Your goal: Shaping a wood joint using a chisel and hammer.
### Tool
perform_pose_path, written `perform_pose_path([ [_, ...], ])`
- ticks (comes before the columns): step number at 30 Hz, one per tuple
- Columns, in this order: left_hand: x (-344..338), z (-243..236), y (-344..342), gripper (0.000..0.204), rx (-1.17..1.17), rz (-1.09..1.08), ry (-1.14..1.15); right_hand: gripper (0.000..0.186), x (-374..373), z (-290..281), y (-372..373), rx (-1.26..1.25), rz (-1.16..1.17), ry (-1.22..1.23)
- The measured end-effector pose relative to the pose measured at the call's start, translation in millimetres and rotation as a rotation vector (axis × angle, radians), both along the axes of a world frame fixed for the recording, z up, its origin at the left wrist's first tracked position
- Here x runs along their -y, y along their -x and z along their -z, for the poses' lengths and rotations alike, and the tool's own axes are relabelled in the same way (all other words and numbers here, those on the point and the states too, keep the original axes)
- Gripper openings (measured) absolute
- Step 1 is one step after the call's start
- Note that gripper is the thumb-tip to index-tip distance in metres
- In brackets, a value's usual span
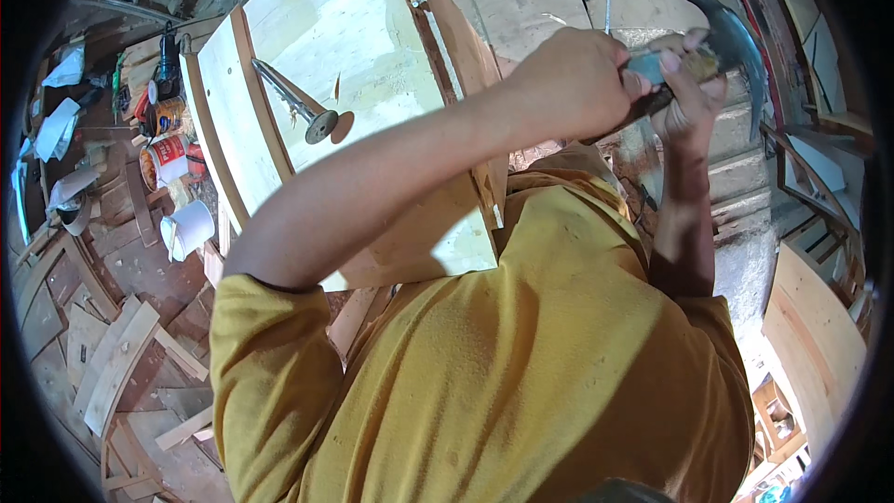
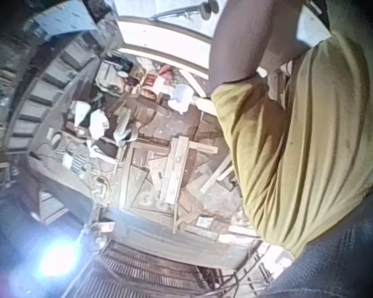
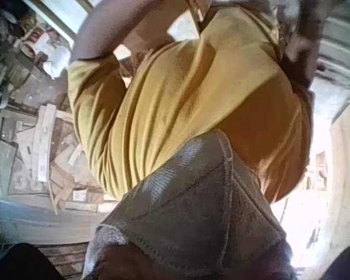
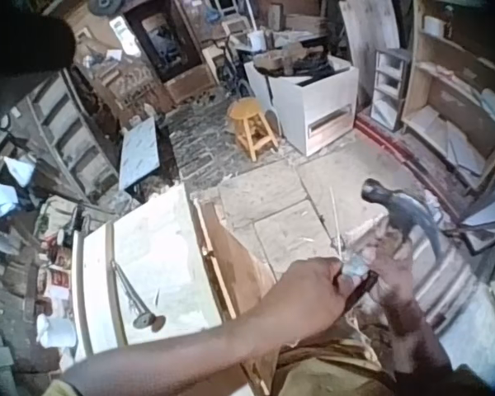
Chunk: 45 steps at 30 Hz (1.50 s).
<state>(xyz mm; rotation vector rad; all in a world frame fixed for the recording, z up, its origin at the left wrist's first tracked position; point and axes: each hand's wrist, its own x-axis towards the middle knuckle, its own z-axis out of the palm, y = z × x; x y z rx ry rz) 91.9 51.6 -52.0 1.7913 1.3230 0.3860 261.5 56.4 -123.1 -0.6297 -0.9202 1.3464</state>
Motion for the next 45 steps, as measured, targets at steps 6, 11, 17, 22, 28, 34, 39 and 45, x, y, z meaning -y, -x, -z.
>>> perform_pose_path([
  [6, -4.3, 2.8, 0.2, 0.04, -0.061, -0.059, 0.064, 0.029, -13.3, -10.0, 0.9, 0.057, -0.088, 0.147],
  [11, 2.3, -2.9, -4.5, 0.041, -0.077, -0.08, 0.087, 0.024, 6.5, -1.2, -10.6, 0.001, -0.165, 0.38],
  [17, 45.9, -31.9, -25.7, 0.022, -0.181, 0.057, -0.071, 0.029, 37.7, -9.7, -39.2, 0.042, -0.063, 0.043],
  [22, 58.2, -43.7, -34.2, 0.02, -0.096, 0.039, -0.181, 0.033, 21.9, -25.1, -55.3, 0.119, -0.267, 0.0],
  [28, 90.4, -48.2, -28.9, 0.023, 0.359, -0.024, -0.118, 0.033, 4.5, -32.2, -64.3, -0.067, -0.56, 0.092],
  [34, 137.0, -58.4, 9.6, 0.067, -0.645, -0.572, -0.386, 0.03, -40.7, -29.7, -81.8, 0.08, -0.537, 0.036],
  [39, 196.3, -30.2, -2.7, 0.08, -0.743, -0.618, -0.068, 0.023, -78.8, -22.8, -97.9, 0.101, -0.438, 0.083],
  [45, 223.9, -19.2, -31.9, 0.07, -0.876, -0.784, -0.194, 0.021, -96.2, -27.4, -105.2, 0.025, -0.524, 0.103],
])
